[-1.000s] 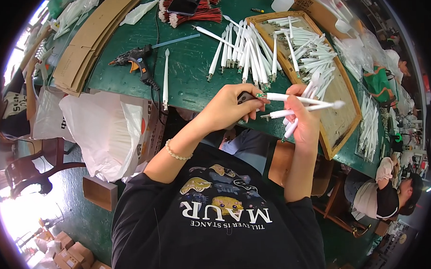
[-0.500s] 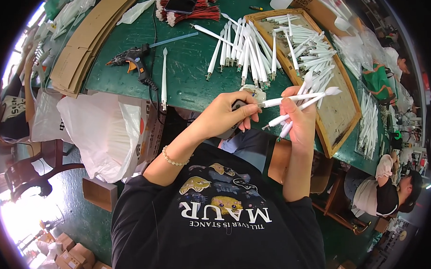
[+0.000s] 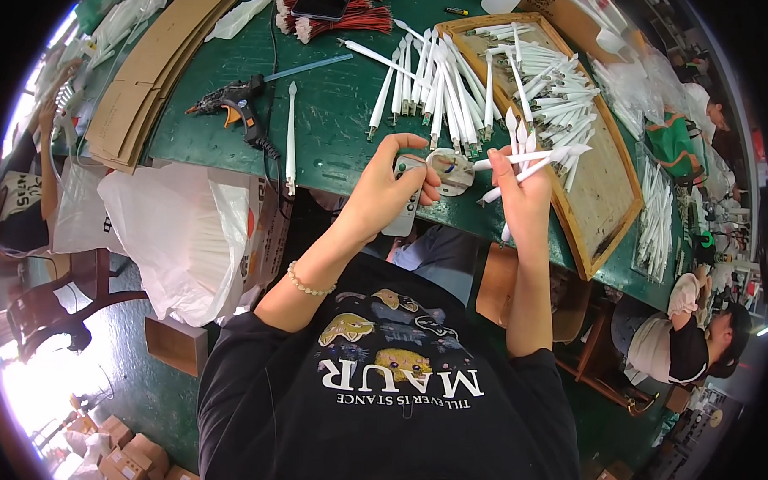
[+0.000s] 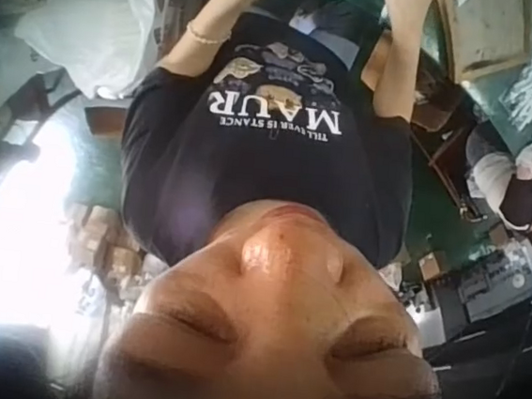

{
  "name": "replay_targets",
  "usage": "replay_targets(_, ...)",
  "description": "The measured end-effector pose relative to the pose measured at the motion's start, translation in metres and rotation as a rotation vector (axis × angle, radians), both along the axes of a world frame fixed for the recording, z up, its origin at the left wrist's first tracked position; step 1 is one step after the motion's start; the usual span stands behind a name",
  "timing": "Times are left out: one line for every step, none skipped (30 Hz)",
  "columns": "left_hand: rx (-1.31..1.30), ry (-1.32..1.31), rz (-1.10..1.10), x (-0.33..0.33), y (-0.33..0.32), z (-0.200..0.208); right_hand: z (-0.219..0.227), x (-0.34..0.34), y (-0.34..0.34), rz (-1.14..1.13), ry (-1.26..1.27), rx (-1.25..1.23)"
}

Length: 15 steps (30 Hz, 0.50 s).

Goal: Assembling small white plastic strips onto a circular hub at a production workbench.

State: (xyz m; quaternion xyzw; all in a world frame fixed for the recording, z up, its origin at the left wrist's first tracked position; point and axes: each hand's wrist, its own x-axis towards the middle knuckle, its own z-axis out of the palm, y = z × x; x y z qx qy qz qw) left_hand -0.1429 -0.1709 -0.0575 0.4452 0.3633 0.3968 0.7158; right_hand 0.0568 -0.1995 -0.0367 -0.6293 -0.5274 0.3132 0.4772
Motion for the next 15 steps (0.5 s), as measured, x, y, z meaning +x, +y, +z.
replay_targets(-0.009, -0.018, 0.002, 0.0, 0.0, 0.0, 0.002, -0.003, 0.0, 0.008, -0.009, -0.002)
replay_targets(-0.01, -0.02, 0.0, 0.001, 0.001, -0.002, 0.004, -0.004, 0.0, 0.012, -0.018, -0.004)
replay_targets(0.0, -0.031, 0.008, 0.002, 0.002, -0.006, 0.005, -0.005, 0.001, 0.01, -0.02, -0.004)
replay_targets(0.01, -0.043, 0.016, 0.002, 0.003, -0.009, 0.005, -0.005, 0.002, 0.034, -0.056, -0.008)
replay_targets(0.01, -0.044, 0.016, 0.002, 0.004, -0.012, 0.006, -0.006, 0.003, 0.061, -0.092, -0.012)
replay_targets(0.007, -0.056, 0.02, 0.001, 0.004, -0.015, 0.007, -0.007, 0.004, 0.061, -0.092, -0.013)
replay_targets(0.004, -0.068, 0.024, 0.001, 0.004, -0.016, 0.009, -0.008, 0.006, 0.07, -0.1, -0.025)
replay_targets(0.004, -0.069, 0.024, 0.001, 0.004, -0.016, 0.01, -0.008, 0.007, 0.078, -0.107, -0.037)
replay_targets(0.0, -0.07, 0.022, 0.001, 0.004, -0.016, 0.008, -0.008, 0.008, 0.079, -0.108, -0.037)
replay_targets(-0.004, -0.071, 0.021, 0.001, 0.005, -0.017, 0.005, -0.008, 0.009, 0.08, -0.143, -0.025)
replay_targets(-0.004, -0.072, 0.023, 0.001, 0.005, -0.016, 0.004, -0.008, 0.01, 0.081, -0.177, -0.013)
replay_targets(-0.007, -0.065, 0.016, 0.001, 0.005, -0.015, 0.004, -0.009, 0.011, 0.083, -0.178, -0.013)
replay_targets(-0.009, -0.058, 0.009, 0.001, 0.005, -0.015, 0.005, -0.009, 0.012, 0.086, -0.221, 0.003)
replay_targets(-0.01, -0.059, 0.009, 0.001, 0.005, -0.015, 0.006, -0.009, 0.012, 0.087, -0.264, 0.019)
replay_targets(-0.011, -0.067, 0.012, 0.001, 0.005, -0.015, 0.006, -0.01, 0.013, 0.087, -0.266, 0.018)
